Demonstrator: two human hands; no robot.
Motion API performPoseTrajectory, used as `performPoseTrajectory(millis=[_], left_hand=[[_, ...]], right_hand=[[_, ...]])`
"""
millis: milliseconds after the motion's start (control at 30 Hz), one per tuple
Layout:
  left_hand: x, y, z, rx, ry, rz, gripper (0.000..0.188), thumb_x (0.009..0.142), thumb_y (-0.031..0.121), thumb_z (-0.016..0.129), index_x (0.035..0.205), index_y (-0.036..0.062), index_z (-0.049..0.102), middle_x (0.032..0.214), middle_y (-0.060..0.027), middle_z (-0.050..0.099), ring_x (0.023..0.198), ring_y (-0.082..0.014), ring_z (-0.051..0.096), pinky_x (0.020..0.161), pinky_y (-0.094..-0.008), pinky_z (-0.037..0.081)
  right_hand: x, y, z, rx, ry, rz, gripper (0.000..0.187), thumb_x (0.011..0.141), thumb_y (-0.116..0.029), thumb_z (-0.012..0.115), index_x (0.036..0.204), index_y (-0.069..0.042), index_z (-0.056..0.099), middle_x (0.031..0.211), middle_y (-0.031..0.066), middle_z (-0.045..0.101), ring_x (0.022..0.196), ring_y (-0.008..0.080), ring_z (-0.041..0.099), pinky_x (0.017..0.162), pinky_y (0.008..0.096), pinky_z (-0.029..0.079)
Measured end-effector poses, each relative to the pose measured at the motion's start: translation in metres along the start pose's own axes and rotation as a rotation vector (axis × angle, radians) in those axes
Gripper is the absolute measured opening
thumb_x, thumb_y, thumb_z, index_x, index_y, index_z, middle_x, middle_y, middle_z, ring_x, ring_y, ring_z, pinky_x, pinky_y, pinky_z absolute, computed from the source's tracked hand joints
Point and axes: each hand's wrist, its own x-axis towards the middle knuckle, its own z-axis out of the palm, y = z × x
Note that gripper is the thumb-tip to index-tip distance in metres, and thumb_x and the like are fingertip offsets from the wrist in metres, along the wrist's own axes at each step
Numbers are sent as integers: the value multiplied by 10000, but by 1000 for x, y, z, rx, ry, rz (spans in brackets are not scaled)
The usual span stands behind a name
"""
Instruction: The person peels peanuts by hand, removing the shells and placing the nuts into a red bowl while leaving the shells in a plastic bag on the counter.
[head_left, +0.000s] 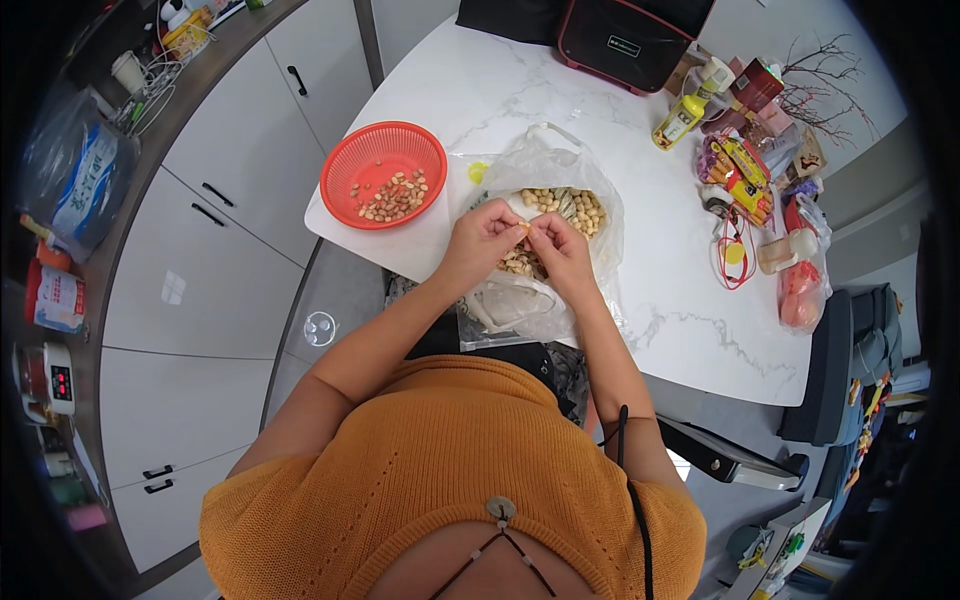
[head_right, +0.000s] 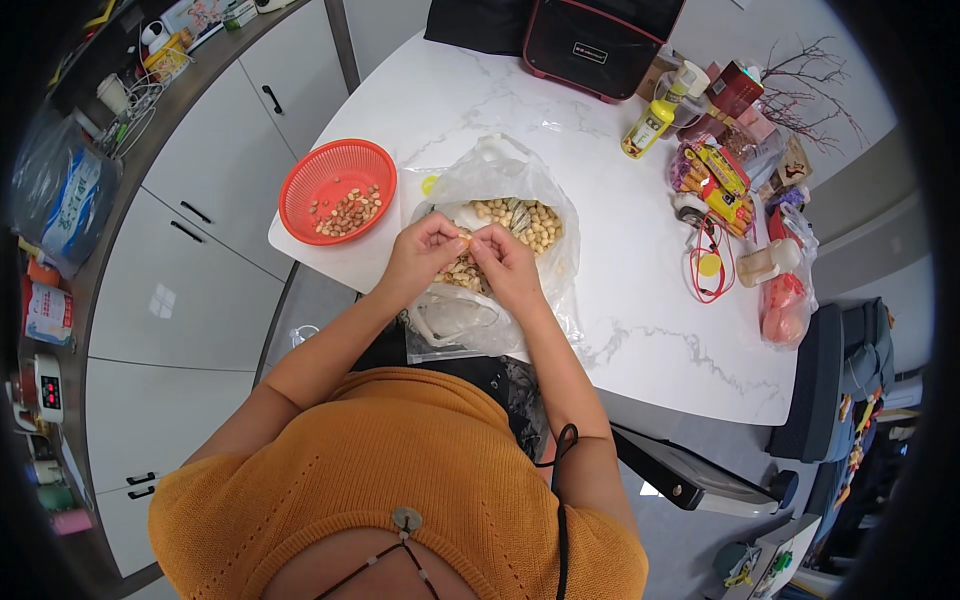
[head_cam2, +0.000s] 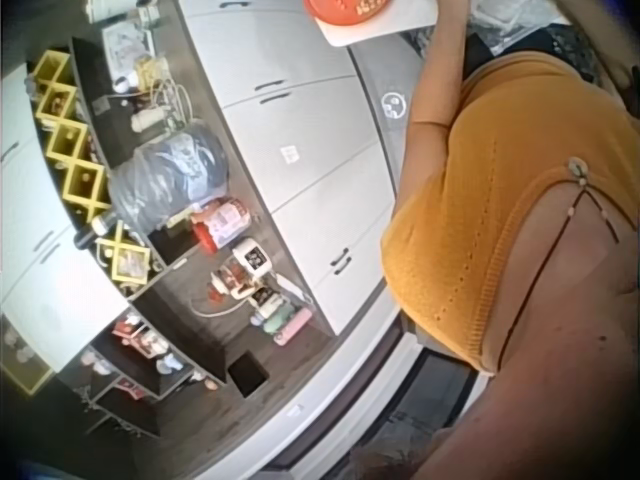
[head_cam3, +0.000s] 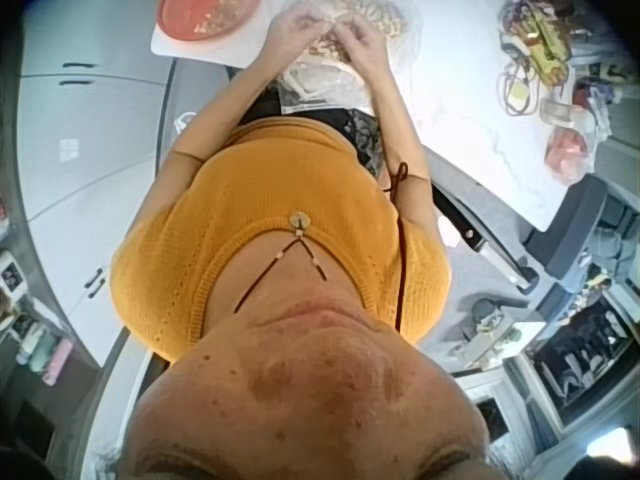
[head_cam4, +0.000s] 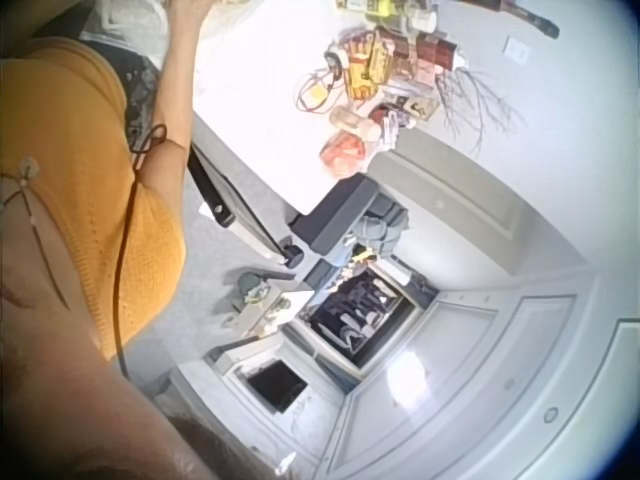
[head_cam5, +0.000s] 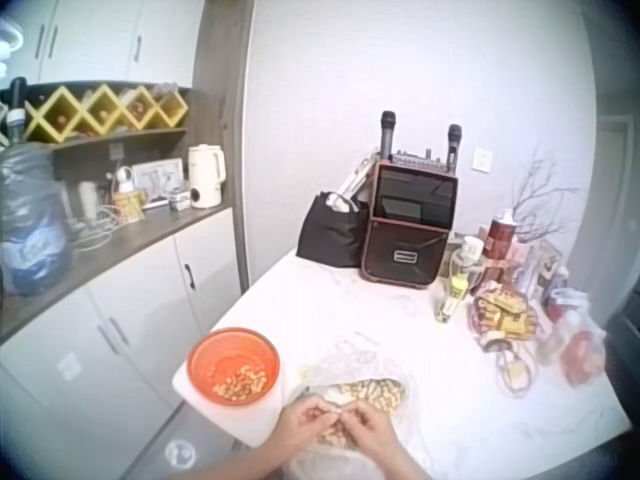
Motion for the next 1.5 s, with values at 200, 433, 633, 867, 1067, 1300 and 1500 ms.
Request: performPoseTrajectory(millis=[200,433,633,867,1067,1300,1500], left_hand=[[0,2,2,88,25,-24,43,839,20,548,869,5,522,757,-10,564,666,-27,513,573,-153,408],[1,2,4,43,17,-24,61,839,29,551,886,2,523,762,-10,562,669,-31,515,574,-157,410],[2,6,1,-39,27,-97,46,855,64,540,870,26,518,715,-3,529,597,-34,472,511,-163,373],[5,1,3,-115,85,-125,48,864,81,525,844,44,501,670,5,487,572,-45,455,490,-171,359],[7,-1,5,-143,116,-124,46,870,89,511,855,48,498,655,1,480,554,-50,449,474,-173,351],[6,0,5,-140,112,-153,40,876,88,491,878,49,482,661,2,477,545,-49,433,465,-171,341],[6,-6,4,-9,89,-128,45,880,95,482,884,51,478,680,9,470,549,-43,426,465,-167,336]], right_hand=[[-1,-6,0,-42,-11,42,124,892,-151,490,861,-37,528,686,-18,516,638,43,460,586,181,377],[0,-3,0,-90,11,6,154,901,-177,472,834,-43,509,651,-18,496,622,54,454,578,190,374],[2,-3,2,-227,27,-81,175,908,-192,458,831,-38,489,642,15,505,614,85,477,574,225,396],[6,-19,11,-546,92,-116,190,907,-193,416,826,-27,461,631,148,512,590,281,533,550,343,403],[10,-13,16,-518,129,-119,217,912,-204,402,807,-21,449,598,155,500,564,294,529,532,361,396],[9,-10,7,73,0,220,270,923,-266,408,768,-56,477,582,-24,434,490,49,360,427,200,290],[8,-10,5,168,-28,261,267,923,-276,407,759,-75,468,594,-29,413,464,52,327,404,185,250]])
